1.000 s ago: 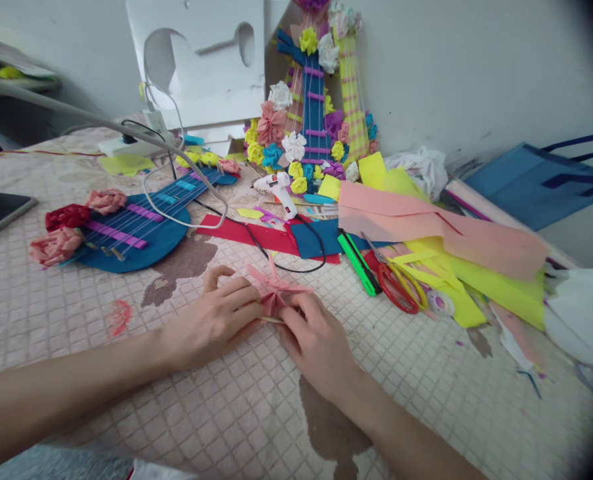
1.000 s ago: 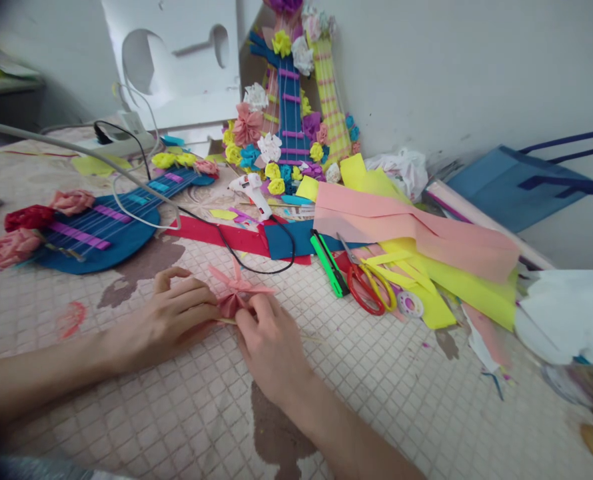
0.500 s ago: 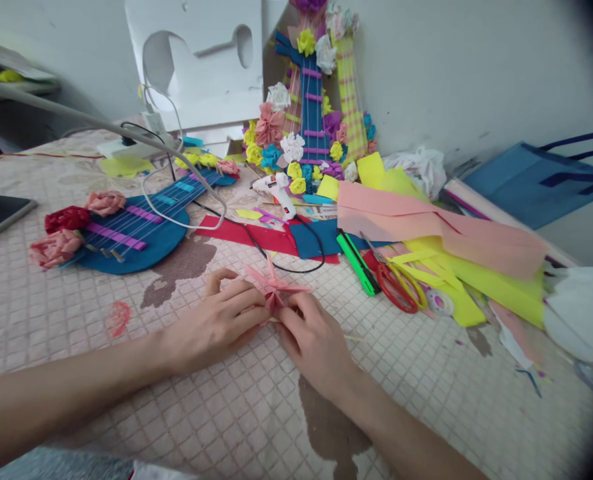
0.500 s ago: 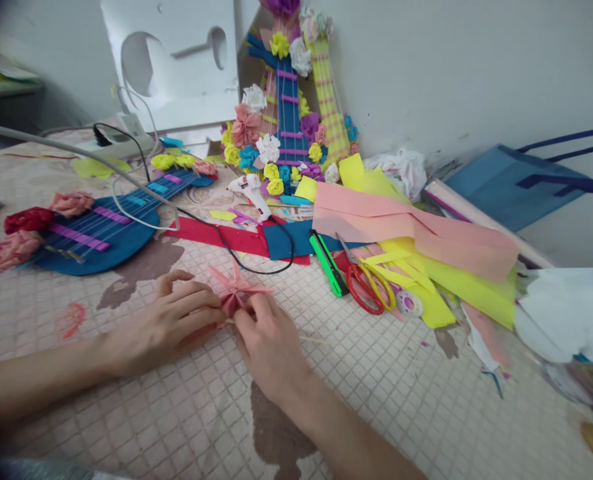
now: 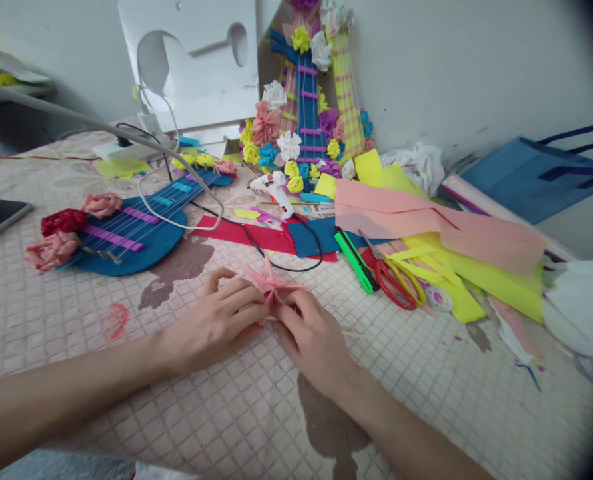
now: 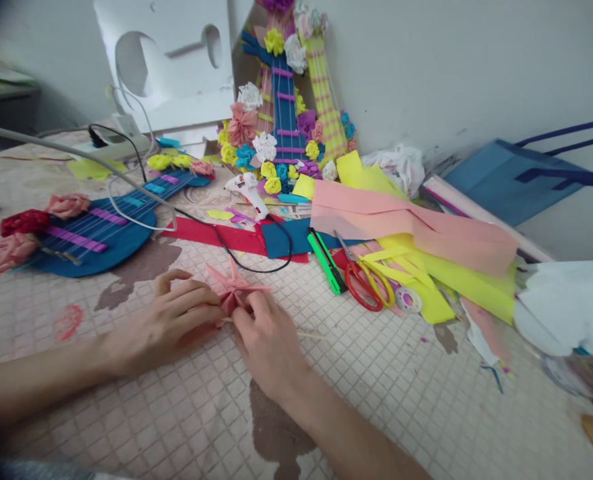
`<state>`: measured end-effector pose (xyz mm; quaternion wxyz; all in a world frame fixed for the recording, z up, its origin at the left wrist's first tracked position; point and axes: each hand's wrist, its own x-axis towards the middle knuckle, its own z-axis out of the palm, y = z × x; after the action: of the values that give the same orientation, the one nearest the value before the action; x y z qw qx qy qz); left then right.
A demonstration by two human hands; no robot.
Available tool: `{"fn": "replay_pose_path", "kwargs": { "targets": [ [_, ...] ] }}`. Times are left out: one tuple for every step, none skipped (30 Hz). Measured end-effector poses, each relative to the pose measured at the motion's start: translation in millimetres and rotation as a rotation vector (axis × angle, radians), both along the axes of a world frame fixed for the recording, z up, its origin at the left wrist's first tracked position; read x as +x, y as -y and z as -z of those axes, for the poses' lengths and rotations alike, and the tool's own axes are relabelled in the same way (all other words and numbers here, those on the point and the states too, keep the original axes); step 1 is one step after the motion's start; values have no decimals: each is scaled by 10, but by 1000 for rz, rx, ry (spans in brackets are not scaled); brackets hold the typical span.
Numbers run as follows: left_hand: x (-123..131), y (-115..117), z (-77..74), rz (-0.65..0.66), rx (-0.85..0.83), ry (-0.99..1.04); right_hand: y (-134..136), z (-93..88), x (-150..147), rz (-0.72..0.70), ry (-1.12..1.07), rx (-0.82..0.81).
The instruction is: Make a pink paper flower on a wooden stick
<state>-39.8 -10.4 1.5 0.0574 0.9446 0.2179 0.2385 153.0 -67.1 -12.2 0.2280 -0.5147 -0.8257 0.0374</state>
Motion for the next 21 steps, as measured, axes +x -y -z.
{"fn": "replay_pose_path", "kwargs": {
  "targets": [
    [-9, -3, -7, 0, -4, -5, -1, -2, 1, -1, 1, -5],
    [-19, -8, -12, 6, -5, -16, -3, -5, 1, -2, 1, -6],
    [-27, -13, -16, 17, -2, -31, -6, -7, 2, -3, 2, -5],
    [-33, -19, -17, 29, 1, -45, -8, -8, 2, -5, 3, -3],
    [-37, -24, -18, 40, 1, -58, -11, -8, 3, -6, 6, -1],
    [-38, -30, -17, 47, -3, -65, -14, -8, 4, -7, 8, 2],
    [-37, -34, -14, 48, -8, -66, -16, -7, 5, -9, 10, 3],
    [-35, -37, -11, 45, -14, -63, -17, -6, 7, -9, 11, 5],
    [-33, -40, -8, 40, -19, -59, -18, -4, 7, -8, 12, 6],
    [-32, -42, -5, 37, -23, -59, -18, -3, 8, -6, 12, 6],
    [-32, -43, -2, 36, -25, -58, -18, -2, 8, -5, 11, 6],
    [-34, -45, -2, 34, -29, -58, -18, -2, 7, -6, 10, 6],
    [-38, -48, -3, 32, -35, -57, -18, -3, 6, -6, 9, 6],
    [-44, -52, -6, 27, -43, -57, -17, -4, 4, -7, 8, 5],
    [-53, -59, -11, 20, -52, -56, -17, -7, 2, -7, 6, 4],
    [-64, -67, -18, 12, -61, -56, -18, -10, 0, -7, 5, 4],
    [-75, -78, -25, 6, -66, -57, -18, -13, -2, -4, 3, 2],
    [-87, -89, -33, 5, -69, -61, -19, -16, -3, -2, 3, 0],
    [-98, -102, -40, 5, -67, -68, -20, -18, -4, 0, 4, -3],
    [-107, -113, -47, 9, -64, -79, -21, -20, -5, 2, 8, -5],
    [-113, -124, -53, 18, -59, -92, -21, -20, -5, 4, 16, -9]
  ]
}}
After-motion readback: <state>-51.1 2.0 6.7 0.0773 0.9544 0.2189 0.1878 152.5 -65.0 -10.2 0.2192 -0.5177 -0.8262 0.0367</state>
